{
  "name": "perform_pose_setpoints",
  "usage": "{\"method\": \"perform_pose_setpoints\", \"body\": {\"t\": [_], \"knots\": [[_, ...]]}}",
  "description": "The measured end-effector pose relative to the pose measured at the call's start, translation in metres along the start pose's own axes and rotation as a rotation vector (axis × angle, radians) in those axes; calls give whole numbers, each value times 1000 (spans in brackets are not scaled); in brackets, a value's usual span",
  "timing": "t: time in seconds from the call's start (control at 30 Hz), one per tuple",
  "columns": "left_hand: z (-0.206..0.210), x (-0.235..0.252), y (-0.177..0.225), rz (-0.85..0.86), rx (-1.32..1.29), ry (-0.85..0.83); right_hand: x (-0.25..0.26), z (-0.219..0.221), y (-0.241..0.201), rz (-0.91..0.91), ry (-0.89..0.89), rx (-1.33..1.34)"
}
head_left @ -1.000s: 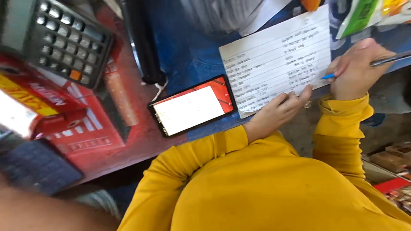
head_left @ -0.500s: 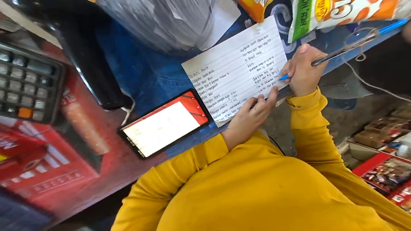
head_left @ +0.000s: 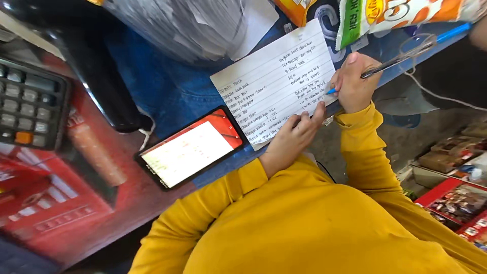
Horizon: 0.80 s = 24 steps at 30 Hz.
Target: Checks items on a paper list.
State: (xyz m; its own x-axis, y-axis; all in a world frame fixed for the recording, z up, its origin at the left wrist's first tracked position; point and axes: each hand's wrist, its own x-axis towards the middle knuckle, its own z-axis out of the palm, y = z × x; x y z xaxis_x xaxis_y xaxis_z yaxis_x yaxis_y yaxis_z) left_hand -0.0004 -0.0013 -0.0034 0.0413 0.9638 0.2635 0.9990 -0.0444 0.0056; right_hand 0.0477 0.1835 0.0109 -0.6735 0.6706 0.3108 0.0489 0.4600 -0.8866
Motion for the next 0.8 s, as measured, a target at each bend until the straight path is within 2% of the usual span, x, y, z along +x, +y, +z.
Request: {"method": "perform_pose_setpoints", "body": {"t": [0.4, 0.57, 0.8], "knots": [[-1, 1, 0, 9, 57, -33, 2, 0, 1, -10, 33, 11], [2, 0, 1, -18, 33, 17, 3, 1, 1, -4, 49, 14], [7, -2, 4, -79, -13, 184, 2, 1, 5, -38, 53, -13]]}}
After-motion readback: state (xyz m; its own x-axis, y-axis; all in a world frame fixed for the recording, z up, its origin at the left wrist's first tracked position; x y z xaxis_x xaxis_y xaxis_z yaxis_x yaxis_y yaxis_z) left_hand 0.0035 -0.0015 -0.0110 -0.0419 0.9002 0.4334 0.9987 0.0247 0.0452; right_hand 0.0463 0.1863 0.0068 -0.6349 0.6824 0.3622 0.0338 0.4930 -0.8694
